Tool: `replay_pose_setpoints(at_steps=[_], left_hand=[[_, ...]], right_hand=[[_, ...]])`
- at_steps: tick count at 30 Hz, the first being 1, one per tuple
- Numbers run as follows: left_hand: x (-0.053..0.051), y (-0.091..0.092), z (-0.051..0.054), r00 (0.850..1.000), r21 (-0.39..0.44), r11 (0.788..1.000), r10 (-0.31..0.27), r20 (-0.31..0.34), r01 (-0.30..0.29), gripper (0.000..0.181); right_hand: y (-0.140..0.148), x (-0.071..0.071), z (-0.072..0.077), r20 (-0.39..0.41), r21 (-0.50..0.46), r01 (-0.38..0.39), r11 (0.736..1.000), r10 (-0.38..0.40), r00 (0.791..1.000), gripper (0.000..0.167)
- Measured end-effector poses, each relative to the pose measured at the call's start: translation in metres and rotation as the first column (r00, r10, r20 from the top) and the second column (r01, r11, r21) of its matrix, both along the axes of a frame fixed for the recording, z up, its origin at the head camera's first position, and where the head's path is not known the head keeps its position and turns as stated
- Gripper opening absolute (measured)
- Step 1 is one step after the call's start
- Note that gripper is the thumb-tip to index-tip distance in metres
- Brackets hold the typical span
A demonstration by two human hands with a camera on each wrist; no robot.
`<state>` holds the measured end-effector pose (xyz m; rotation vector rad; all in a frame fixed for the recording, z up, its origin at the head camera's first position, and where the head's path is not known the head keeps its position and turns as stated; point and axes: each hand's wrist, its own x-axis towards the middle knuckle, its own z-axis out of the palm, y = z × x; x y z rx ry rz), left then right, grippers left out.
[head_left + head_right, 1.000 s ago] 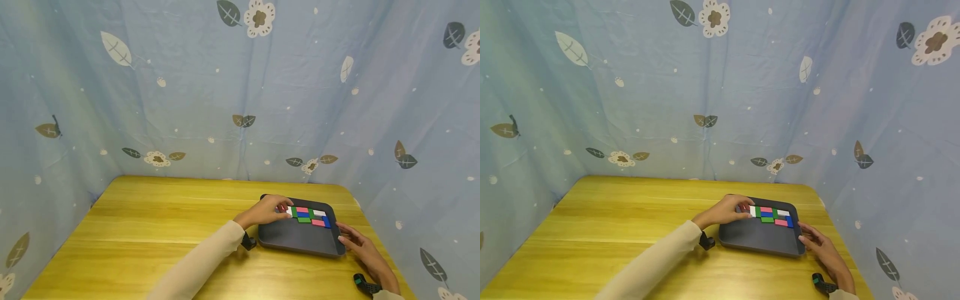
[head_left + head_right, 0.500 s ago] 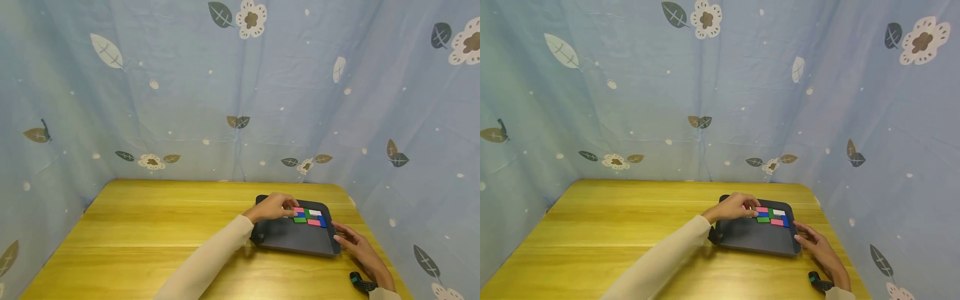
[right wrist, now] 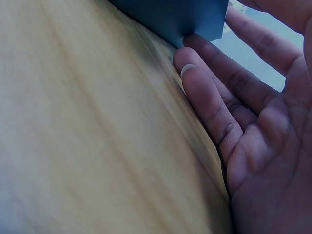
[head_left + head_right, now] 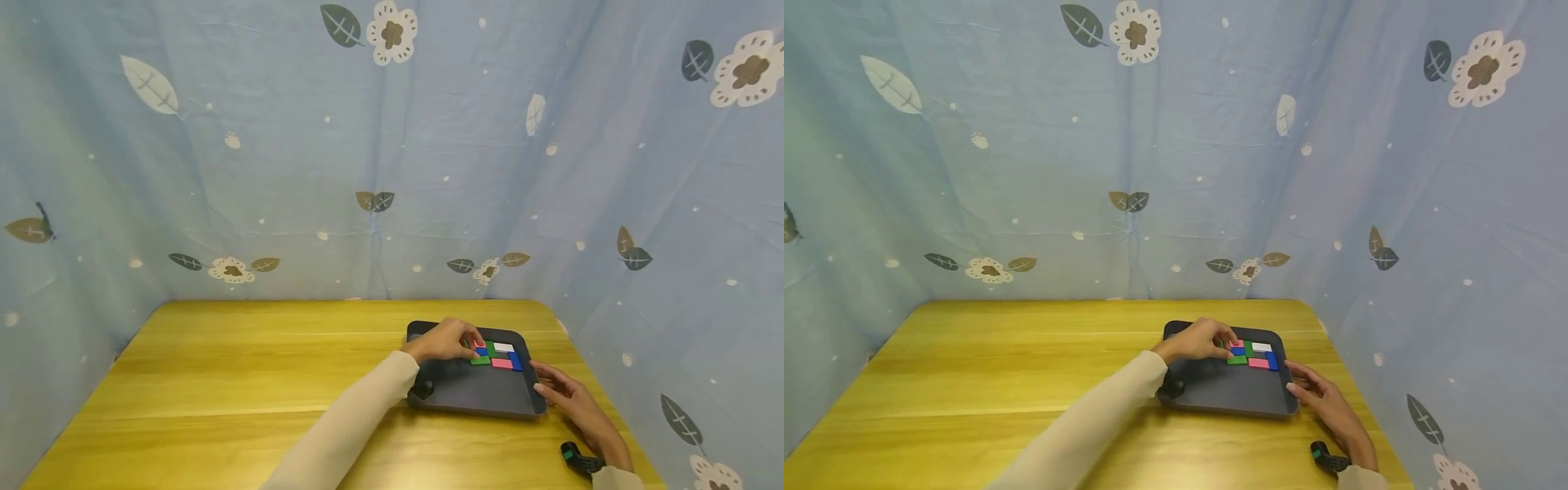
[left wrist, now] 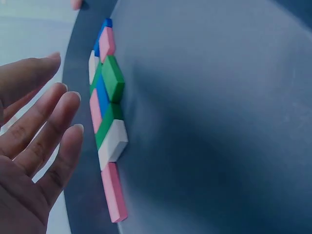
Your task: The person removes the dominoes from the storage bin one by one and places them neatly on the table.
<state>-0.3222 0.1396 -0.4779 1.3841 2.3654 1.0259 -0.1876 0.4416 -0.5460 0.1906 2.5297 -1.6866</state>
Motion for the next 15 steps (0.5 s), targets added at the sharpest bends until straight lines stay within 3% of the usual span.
replay_pose_setpoints(at_steps=[15], left_hand=[[-0.002,0.013,-0.019,0.997,-0.164,0.986,0.012,-0.079,-0.025,0.024]], right_hand=[[0.002,-0.001,-0.002,-0.005,0.014,0.013,1.000,-0.013,1.000,0.065]])
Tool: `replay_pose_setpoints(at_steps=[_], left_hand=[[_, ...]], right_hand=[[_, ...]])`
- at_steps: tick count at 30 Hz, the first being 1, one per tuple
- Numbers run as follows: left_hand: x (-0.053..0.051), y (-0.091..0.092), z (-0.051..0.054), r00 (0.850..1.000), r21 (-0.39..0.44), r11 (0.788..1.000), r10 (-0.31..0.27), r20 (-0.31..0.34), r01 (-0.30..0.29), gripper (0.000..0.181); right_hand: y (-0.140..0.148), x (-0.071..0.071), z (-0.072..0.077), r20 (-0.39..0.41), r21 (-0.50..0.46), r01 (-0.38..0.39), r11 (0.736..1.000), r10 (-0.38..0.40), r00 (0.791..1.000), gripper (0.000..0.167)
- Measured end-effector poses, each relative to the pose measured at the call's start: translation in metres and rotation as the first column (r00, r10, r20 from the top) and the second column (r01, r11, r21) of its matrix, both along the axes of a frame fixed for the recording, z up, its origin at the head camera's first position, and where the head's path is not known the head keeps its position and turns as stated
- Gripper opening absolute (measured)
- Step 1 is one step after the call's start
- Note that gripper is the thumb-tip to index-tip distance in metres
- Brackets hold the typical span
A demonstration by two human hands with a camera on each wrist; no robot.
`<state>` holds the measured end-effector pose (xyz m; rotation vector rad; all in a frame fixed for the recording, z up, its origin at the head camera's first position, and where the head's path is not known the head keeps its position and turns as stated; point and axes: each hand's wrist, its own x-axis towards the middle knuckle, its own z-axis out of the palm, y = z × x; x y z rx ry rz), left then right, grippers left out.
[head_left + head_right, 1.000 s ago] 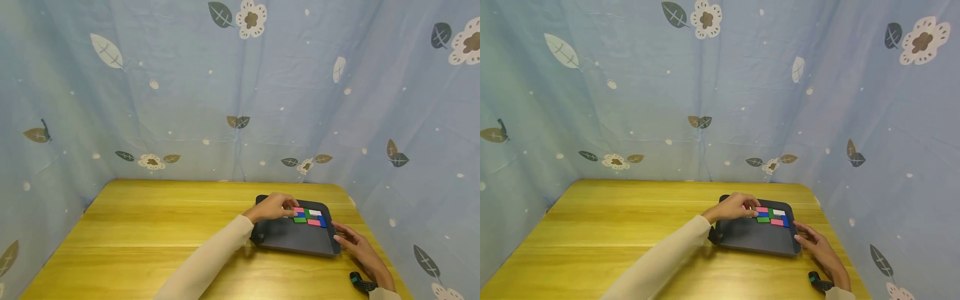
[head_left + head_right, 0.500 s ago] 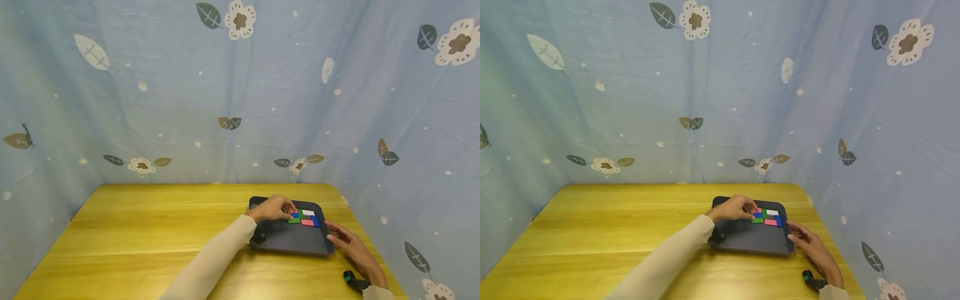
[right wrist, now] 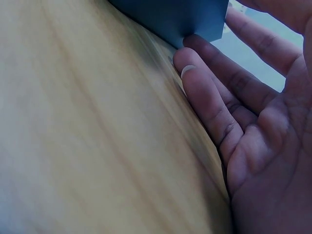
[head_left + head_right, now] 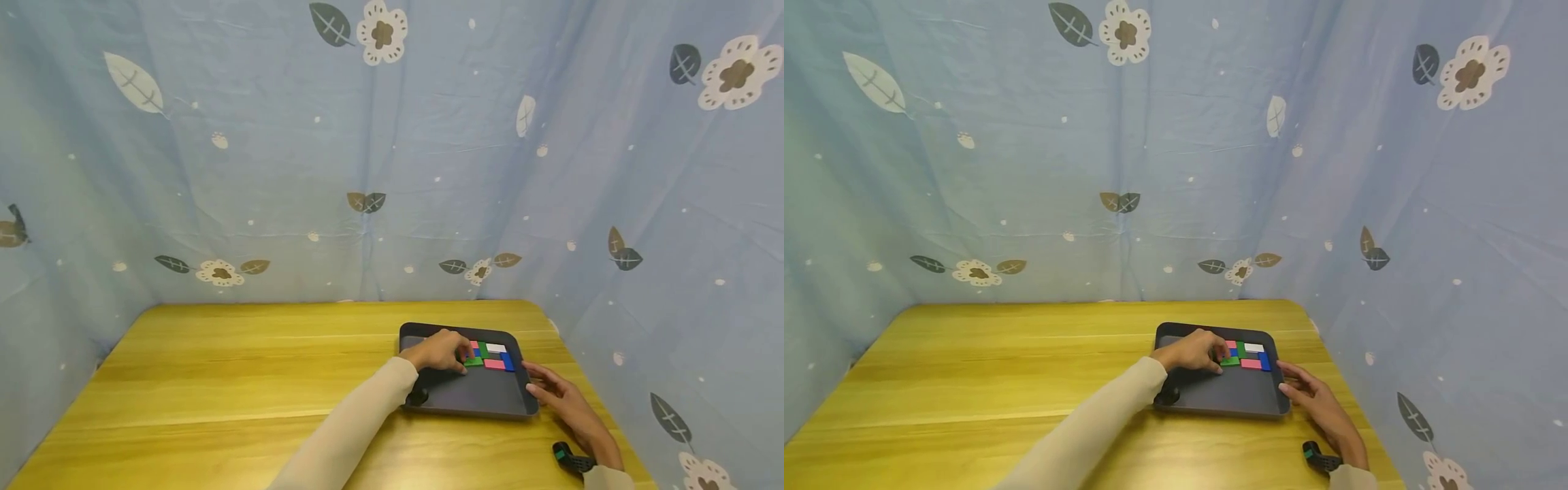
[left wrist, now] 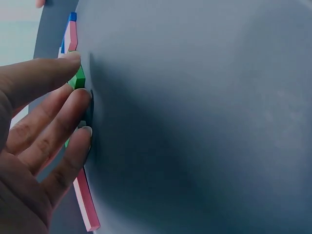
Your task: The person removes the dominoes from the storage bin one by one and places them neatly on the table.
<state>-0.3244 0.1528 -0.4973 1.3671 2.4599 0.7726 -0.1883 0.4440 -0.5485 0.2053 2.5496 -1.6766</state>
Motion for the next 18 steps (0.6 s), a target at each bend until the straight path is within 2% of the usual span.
replay_pose_setpoints(at_steps=[5,8,13,18], left_hand=[[0.0007,0.0021,-0.0024,1.000,-0.002,1.000,0.003,0.018,-0.003,0.027],[0.0013,0.0033,-0.0029,0.998,-0.006,1.000,0.016,0.053,-0.016,0.030],[0.0034,0.0048,-0.0033,0.997,-0.023,0.999,0.049,0.061,-0.048,0.036],[0.0057,0.0063,-0.0026,0.993,-0.037,0.994,0.106,0.049,-0.104,0.023]], right_hand=[[0.0005,0.0010,-0.0005,-0.005,-0.005,-0.008,1.000,0.008,1.000,0.063],[0.0007,0.0015,-0.0008,-0.006,-0.008,-0.009,1.000,0.009,1.000,0.063],[0.0005,0.0006,-0.0022,0.000,-0.017,-0.007,1.000,0.007,1.000,0.063],[0.0011,-0.0007,-0.0031,-0.001,-0.020,-0.004,1.000,0.004,1.000,0.063]])
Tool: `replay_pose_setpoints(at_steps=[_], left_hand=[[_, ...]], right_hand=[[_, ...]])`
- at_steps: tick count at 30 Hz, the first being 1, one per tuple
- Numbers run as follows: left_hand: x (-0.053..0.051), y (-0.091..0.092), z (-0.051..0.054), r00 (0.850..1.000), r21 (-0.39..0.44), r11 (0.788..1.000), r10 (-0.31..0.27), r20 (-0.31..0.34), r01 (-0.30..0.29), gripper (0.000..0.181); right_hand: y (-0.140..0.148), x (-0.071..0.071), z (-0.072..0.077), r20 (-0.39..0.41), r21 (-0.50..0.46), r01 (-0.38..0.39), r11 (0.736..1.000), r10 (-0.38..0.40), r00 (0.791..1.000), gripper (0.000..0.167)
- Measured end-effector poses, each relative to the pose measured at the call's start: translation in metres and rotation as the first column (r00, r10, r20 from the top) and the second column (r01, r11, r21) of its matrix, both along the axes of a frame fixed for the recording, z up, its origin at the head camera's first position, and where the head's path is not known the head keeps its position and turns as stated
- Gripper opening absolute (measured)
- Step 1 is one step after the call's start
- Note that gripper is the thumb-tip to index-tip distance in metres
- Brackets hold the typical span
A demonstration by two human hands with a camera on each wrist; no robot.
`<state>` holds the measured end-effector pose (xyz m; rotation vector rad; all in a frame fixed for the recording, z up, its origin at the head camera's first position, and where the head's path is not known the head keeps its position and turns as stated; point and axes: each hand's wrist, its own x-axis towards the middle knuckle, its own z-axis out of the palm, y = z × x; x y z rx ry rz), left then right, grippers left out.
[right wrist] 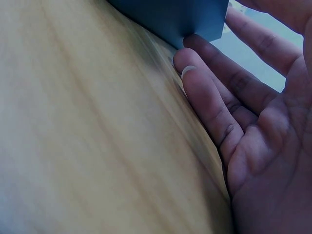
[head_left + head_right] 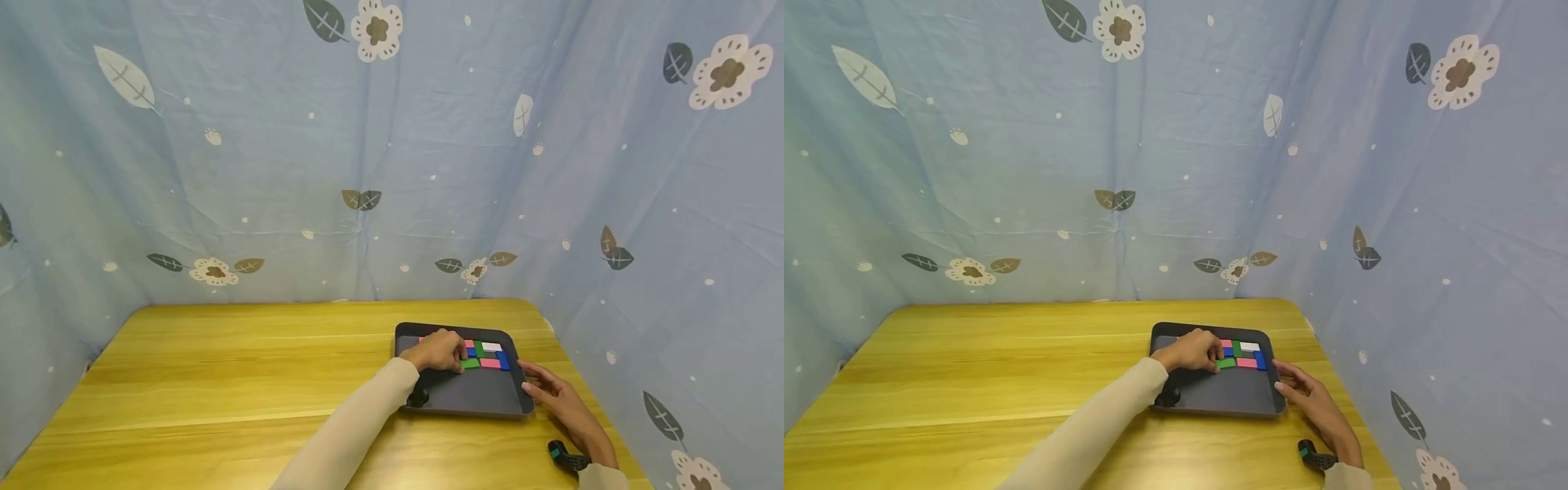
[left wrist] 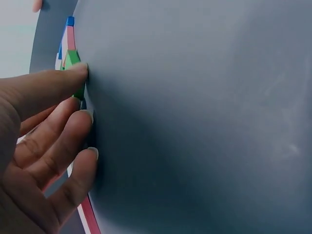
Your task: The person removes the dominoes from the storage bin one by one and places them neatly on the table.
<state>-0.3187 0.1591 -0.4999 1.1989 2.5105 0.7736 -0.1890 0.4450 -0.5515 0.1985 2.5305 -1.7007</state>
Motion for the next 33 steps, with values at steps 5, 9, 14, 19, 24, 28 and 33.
replay_pose_setpoints(at_steps=[5,9,14,19,24,28,33], left_hand=[[0.0017,0.0006,0.0014,1.000,-0.021,1.000,0.011,0.020,-0.010,0.018],[0.0005,0.0017,0.0015,0.998,-0.013,0.999,-0.050,0.041,0.051,0.021],[-0.0013,0.0031,-0.0014,0.986,0.022,0.992,-0.130,0.106,0.128,0.038],[-0.0030,0.0049,-0.0032,0.979,0.002,0.988,-0.156,0.129,0.157,0.048],[-0.0029,0.0050,-0.0047,0.981,-0.010,0.991,-0.129,0.145,0.132,0.042],[-0.0024,0.0049,-0.0046,0.982,-0.008,0.994,-0.103,0.161,0.105,0.045],[-0.0019,0.0049,-0.0037,0.980,-0.015,0.994,-0.106,0.168,0.110,0.046]], right_hand=[[0.0006,0.0006,0.0004,-0.010,-0.001,-0.007,1.000,0.007,1.000,0.061],[0.0016,0.0013,0.0009,-0.019,0.003,-0.010,1.000,0.010,1.000,0.061],[0.0013,0.0009,-0.0006,-0.020,-0.004,-0.009,1.000,0.009,1.000,0.061],[-0.0002,-0.0016,-0.0008,-0.010,0.001,0.001,1.000,-0.001,1.000,0.062],[0.0003,-0.0028,0.0007,-0.019,-0.005,-0.001,1.000,0.001,1.000,0.061],[0.0011,-0.0023,0.0008,-0.022,-0.011,-0.006,1.000,0.006,1.000,0.060],[0.0030,-0.0013,-0.0005,-0.019,-0.011,-0.011,1.000,0.010,1.000,0.060]])
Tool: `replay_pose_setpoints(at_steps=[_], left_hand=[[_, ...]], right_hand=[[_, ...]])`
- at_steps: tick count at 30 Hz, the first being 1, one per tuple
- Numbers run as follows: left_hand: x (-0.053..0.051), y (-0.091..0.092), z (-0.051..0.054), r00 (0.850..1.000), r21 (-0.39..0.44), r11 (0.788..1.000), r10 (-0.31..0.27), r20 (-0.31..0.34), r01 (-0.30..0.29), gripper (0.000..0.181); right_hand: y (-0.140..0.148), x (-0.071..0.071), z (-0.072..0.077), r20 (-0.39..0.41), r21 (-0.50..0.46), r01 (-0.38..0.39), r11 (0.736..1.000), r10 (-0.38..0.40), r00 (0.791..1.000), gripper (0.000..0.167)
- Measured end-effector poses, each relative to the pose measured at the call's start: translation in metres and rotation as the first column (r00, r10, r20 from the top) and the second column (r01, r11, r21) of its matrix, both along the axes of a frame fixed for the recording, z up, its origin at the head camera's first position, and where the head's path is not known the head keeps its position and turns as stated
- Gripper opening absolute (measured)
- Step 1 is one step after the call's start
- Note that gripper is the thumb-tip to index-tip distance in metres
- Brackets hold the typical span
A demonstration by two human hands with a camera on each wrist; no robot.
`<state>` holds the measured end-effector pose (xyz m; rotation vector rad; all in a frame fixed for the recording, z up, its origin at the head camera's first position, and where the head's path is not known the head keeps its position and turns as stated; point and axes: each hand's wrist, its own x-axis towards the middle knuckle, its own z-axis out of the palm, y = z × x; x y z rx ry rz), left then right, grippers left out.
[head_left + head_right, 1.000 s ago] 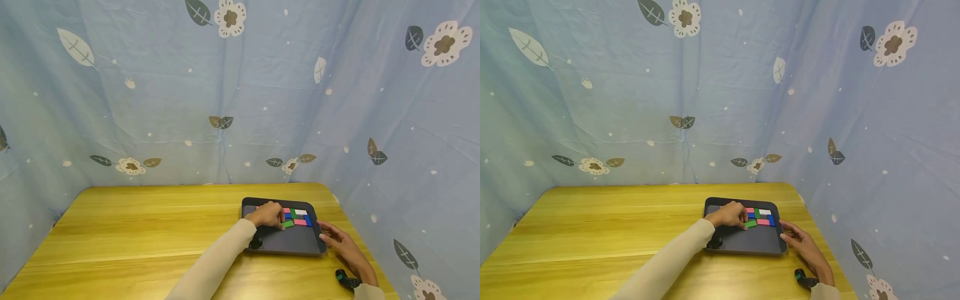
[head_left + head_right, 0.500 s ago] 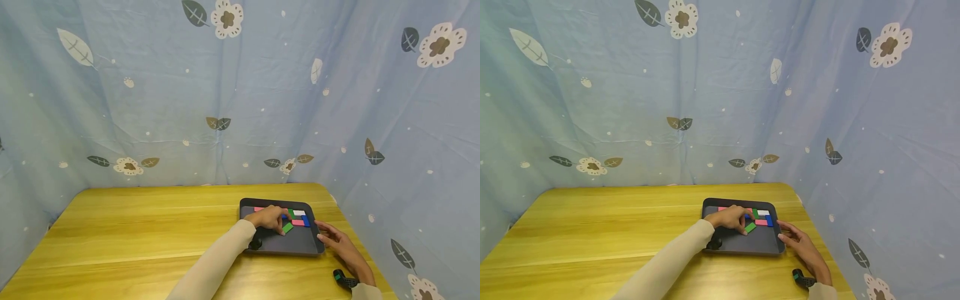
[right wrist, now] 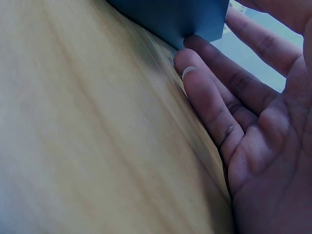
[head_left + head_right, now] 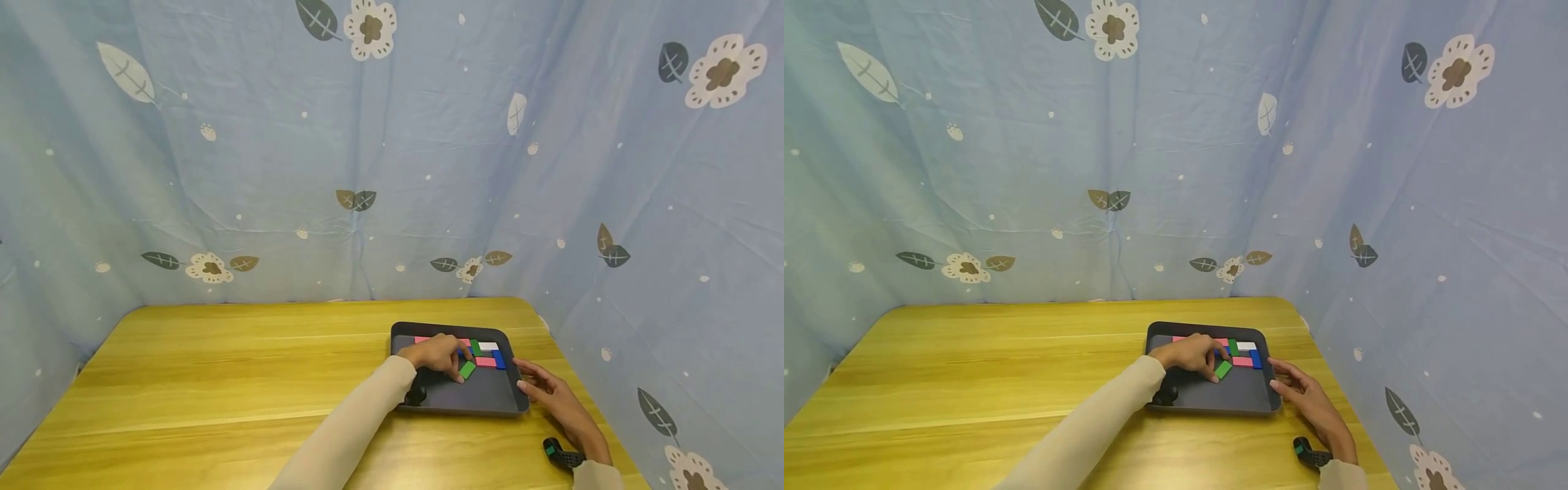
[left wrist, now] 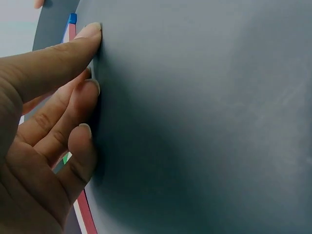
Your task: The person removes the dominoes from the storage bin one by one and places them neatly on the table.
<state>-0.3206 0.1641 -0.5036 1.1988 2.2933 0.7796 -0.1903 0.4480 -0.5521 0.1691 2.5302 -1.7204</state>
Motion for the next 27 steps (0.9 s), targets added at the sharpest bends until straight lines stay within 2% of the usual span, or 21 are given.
replay_pose_setpoints(at_steps=[12,16,23,27], left_hand=[[0.002,-0.011,0.002,1.000,0.064,0.998,0.017,0.012,-0.017,0.044],[0.000,-0.014,0.004,0.999,0.078,0.997,0.023,-0.024,-0.021,0.042],[-0.001,-0.023,0.015,1.000,0.130,0.991,0.010,-0.029,-0.006,0.044],[0.001,-0.031,0.024,0.997,0.145,0.989,-0.015,-0.081,0.026,0.045]], right_hand=[[-0.005,-0.001,-0.001,-0.004,0.005,-0.011,1.000,0.011,1.000,0.062],[-0.006,-0.001,0.000,-0.009,0.019,-0.030,0.999,0.030,1.000,0.062],[-0.006,-0.001,0.002,0.011,0.038,-0.027,0.999,0.027,1.000,0.063],[-0.004,0.000,0.000,0.015,0.043,-0.027,0.999,0.026,1.000,0.064]])
